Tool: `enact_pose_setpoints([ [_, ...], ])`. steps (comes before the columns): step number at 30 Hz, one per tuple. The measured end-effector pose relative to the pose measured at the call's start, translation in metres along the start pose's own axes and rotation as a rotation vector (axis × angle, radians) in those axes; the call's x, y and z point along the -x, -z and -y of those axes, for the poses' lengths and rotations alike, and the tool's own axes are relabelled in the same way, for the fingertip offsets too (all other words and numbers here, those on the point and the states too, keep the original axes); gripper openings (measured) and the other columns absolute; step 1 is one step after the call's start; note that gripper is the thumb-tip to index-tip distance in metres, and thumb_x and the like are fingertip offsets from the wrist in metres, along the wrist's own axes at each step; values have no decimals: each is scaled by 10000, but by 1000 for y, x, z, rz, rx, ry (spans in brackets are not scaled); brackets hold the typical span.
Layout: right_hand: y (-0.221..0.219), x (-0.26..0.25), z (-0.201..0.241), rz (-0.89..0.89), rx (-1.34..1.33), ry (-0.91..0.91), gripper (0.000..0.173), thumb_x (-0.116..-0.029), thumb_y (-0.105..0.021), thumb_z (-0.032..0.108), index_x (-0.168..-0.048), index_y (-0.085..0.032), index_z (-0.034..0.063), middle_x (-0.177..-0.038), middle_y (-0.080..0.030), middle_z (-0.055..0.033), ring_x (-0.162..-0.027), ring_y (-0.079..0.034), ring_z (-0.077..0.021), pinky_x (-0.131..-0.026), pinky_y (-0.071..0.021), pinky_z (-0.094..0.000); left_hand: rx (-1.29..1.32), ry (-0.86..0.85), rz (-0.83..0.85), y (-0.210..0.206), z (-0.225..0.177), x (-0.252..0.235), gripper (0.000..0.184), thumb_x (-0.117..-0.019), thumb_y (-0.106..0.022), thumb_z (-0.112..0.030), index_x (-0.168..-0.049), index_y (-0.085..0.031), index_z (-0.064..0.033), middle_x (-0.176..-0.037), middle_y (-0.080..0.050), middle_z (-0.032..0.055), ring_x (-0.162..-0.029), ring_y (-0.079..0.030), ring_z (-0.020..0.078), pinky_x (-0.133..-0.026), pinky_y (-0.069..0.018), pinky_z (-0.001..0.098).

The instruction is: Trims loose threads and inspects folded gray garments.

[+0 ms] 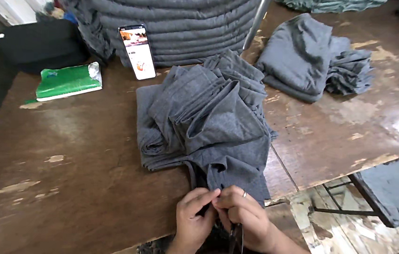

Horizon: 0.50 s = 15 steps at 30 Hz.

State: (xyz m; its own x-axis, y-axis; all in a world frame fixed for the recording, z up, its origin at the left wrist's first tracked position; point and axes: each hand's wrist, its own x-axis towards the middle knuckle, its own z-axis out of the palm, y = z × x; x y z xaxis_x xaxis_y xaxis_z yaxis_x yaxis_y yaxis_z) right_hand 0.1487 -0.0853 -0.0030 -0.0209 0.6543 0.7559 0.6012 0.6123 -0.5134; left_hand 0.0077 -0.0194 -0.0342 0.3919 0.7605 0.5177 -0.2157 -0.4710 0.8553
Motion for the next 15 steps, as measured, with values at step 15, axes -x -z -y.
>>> enact_pose_setpoints([
  [15,8,27,-1,227,112,-444,358,-1039,-561,377,-850,-558,72,-709,-519,-34,-608,-503,-87,-545,-442,-213,321,297,-193,8,-9,-1,144,-996,-646,-299,-1003,-761,-213,-979,-745,-106,-855,-699,-7,-748,-598,182],
])
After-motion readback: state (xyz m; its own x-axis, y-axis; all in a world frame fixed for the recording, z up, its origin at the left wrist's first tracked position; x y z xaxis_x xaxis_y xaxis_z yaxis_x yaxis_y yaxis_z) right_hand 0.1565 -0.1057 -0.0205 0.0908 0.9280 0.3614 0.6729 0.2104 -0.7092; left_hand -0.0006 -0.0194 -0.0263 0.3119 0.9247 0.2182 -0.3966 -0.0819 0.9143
